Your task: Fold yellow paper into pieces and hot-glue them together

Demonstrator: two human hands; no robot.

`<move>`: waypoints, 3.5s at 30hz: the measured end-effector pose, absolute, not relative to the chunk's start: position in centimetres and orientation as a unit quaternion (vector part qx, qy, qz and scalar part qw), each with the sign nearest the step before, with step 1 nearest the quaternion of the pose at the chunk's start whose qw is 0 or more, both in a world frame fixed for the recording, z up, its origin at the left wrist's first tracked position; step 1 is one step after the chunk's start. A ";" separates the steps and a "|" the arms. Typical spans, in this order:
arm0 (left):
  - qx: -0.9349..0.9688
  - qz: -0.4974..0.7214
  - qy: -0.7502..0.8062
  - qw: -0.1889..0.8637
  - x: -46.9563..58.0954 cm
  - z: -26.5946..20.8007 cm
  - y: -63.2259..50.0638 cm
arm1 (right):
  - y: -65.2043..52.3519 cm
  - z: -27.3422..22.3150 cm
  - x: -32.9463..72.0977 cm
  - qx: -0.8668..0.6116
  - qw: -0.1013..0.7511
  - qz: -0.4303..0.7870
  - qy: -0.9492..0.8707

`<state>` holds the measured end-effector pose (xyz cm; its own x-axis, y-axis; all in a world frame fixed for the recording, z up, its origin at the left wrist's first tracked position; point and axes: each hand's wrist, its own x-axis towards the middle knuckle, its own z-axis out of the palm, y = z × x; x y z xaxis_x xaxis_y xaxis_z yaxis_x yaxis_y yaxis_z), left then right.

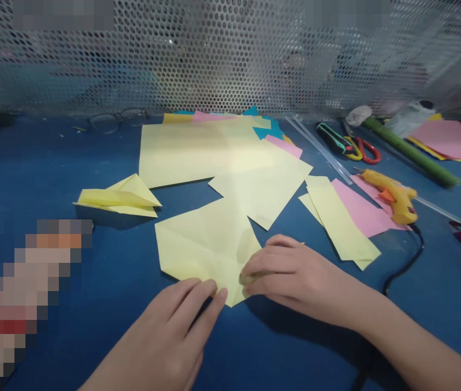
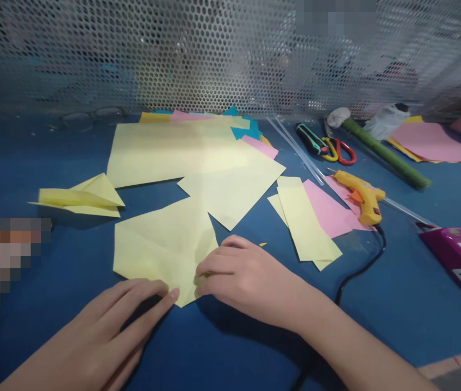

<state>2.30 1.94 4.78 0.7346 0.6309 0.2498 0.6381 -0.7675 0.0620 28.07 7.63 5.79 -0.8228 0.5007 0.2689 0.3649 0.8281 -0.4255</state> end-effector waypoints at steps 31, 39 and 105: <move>-0.944 -0.153 -0.292 0.011 2.4 4.3 2.2 | 8.5 6.1 29.0 -0.392 0.101 0.417 -0.814; -0.962 -0.051 -0.266 0.012 1.7 4.9 2.3 | 8.4 5.9 28.7 -0.411 0.110 0.398 -0.813; -0.980 -0.041 -0.189 0.044 2.1 5.5 3.4 | 6.9 5.6 26.9 -0.554 0.124 0.272 -0.777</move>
<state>2.08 3.42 5.45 0.9255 0.3661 0.0968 0.3734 -0.9249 -0.0715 26.93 6.88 5.55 -0.3548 0.9287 -0.1080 0.7935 0.2380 -0.5601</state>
